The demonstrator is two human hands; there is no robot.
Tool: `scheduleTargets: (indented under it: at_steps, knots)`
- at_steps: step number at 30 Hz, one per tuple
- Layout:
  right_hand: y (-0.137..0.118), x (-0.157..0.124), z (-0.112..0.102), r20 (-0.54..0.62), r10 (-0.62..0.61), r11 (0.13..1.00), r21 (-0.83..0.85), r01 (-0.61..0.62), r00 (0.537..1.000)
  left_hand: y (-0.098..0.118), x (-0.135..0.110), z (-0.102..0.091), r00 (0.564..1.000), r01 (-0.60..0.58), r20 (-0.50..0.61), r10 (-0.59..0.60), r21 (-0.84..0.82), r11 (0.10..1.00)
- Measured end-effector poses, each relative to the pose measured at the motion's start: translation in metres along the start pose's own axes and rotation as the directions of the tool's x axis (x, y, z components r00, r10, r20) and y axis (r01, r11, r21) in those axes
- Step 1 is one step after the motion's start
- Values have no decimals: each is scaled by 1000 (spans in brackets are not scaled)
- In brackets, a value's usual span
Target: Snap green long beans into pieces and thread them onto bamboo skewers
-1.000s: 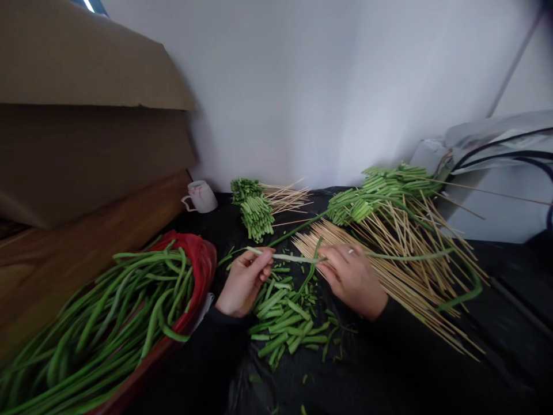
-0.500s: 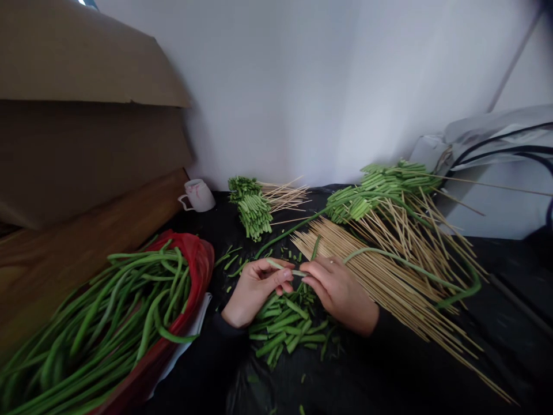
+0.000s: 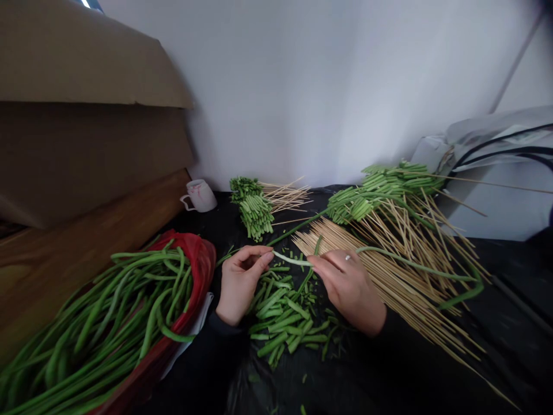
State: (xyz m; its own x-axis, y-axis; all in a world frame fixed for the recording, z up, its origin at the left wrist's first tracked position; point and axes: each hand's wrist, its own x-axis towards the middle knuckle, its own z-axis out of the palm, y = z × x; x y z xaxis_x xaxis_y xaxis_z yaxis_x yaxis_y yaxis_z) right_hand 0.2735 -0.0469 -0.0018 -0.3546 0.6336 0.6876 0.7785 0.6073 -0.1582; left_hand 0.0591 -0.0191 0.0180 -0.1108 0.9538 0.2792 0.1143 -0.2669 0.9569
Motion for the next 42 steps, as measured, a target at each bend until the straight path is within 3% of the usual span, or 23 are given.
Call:
scheduleTargets:
  at_steps: [7, 16, 22, 29, 33, 37, 38, 40, 42]
  knots:
    - [-5, 3, -6, -59, -54, 999, 2, 55, 997, -2, -1, -4, 974, -222, 9, 228, 269, 937]
    - [-11, 2, 0, -116, -179, 983, -51, 174, 977, -14, 2, -5, 979, -200, 49, 196, 343, 918]
    - [-20, -4, 3, -100, -294, 950, -137, 279, 951, -10, -5, 0, 938, -336, 97, 332, 480, 810]
    - [-19, -6, 7, -87, -212, 965, -175, 195, 973, -6, -16, 10, 910, -394, 286, 300, 367, 843]
    - [-11, -5, 8, -82, -118, 982, -155, 105, 990, -3, -23, 15, 837, -376, 501, 220, 235, 896]
    - [-5, -6, 8, -85, 8, 993, -118, -18, 996, 2, -29, 16, 663, -266, 740, 113, 91, 960]
    - [-4, -6, 8, -85, 36, 994, -101, -44, 996, 3, -29, 16, 638, -253, 763, 106, 77, 964]
    - [-3, -6, 7, -74, 59, 996, -65, -64, 996, 4, -28, 15, 662, -273, 738, 130, 75, 959]
    - [-3, -4, 6, -55, 36, 998, -40, -38, 998, 3, -25, 13, 744, -325, 641, 190, 99, 940]
